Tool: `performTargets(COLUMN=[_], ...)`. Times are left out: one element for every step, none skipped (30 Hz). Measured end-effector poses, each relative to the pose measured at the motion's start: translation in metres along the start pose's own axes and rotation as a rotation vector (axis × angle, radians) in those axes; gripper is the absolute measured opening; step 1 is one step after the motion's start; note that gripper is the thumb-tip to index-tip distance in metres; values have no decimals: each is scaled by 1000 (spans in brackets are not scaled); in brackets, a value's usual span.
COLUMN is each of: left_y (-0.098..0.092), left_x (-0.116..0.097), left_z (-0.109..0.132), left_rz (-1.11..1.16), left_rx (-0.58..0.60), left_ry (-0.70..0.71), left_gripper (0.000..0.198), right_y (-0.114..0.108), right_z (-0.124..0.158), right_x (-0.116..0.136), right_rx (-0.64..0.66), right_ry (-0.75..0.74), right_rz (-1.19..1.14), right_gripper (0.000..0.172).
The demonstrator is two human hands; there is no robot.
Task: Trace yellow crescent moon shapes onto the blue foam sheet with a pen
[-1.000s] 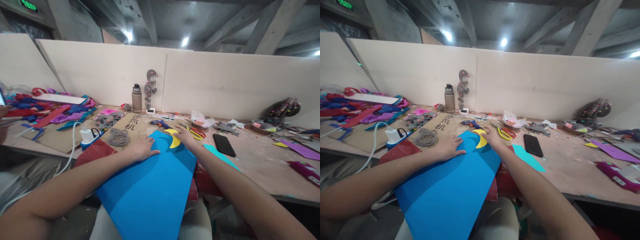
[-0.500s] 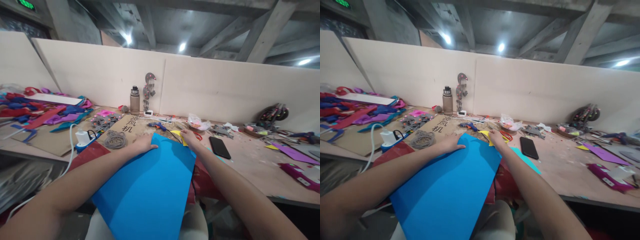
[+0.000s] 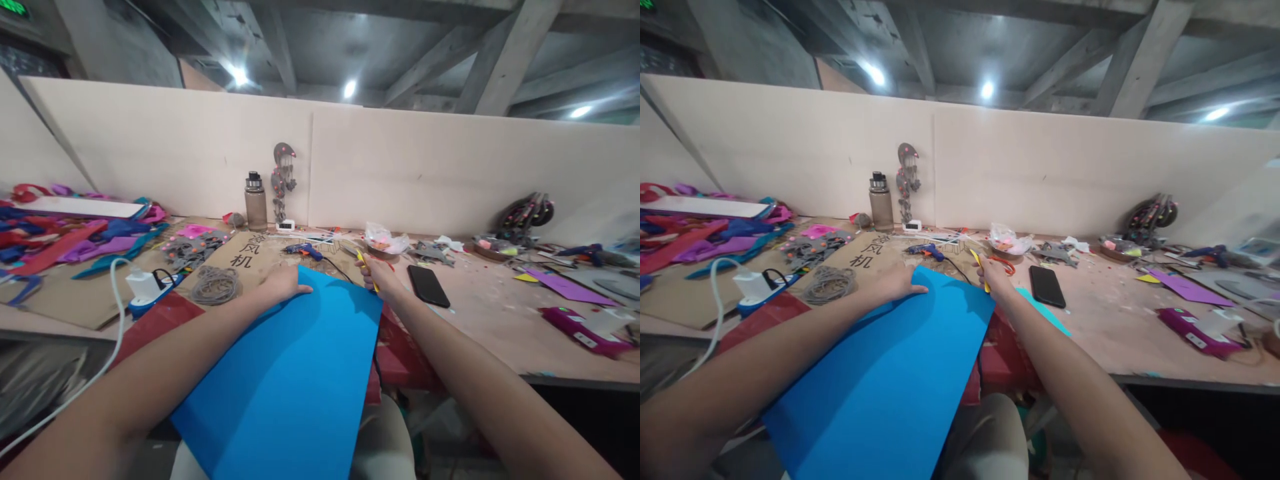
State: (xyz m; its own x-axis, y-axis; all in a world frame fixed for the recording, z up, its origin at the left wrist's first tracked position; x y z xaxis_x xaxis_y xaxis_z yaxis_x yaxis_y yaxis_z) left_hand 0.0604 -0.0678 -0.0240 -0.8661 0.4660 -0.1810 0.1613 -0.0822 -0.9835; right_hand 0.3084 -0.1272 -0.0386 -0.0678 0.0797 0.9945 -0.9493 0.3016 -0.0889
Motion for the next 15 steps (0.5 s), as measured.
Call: performTargets(left_y=[1,1,2,2,1,0,0,-1,-2,-2,-2,-1,-1,0,1], left_x=[0,1,3,5,7,10,12,14,16,17,17,17,17,15,14], left_z=[-5,-10,-15,-20,-26,-30,-34,-36,-38,-38,-36,-34,-31,-28,-25], left_rz=[-1,1,5,11,18,26,35,43,50,56,62,68,72,76,78], left_rx=[10,21,34,49,65,82,97,109,117,121,120,112,97,76,50], left_ry=[-3,-8,-13,-18,-23,-29,-34,-43,-52,-60,-66,-67,-64,-57,-47], left_gripper=[72,73,75,74,71,66,58,51,44,40,38,37,38,41,45], right_y=[0,1,2,3,4,6,7,8,9,9,10,11,11,12,12], right_z=[2,3,5,6,7,8,8,8,8,8,8,8,8,7,7], right_x=[1,2,2,3,3,3,3,4,4,4,4,4,4,4,4], right_rx=[1,2,3,2,1,0,1,2,4,6,8,8,6,2,-6], right_ry=[12,20,25,28,28,27,26,24,22,20,19,18,15,9,0], right_rz=[-16,-28,-37,-44,-48,-50,-49,-47,-43,-38,-31,-23,-15,-5,7], right_gripper=[34,33,32,30,29,27,26,24,23,22,22,23,23,24,26])
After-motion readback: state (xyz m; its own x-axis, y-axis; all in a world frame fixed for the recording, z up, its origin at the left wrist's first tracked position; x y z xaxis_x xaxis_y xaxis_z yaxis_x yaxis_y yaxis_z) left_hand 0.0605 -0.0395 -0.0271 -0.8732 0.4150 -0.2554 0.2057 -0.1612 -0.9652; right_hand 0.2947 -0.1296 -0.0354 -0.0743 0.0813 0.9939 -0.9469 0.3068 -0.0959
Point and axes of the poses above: each hand's wrist, its own z-axis away from the middle knuckle, its own y-axis out of the palm, x = y × z, the point moved 1 cm from there along -z, towards the middle knuckle, and after that the axes turned 4 degrees about z, right-handed, at the moved point
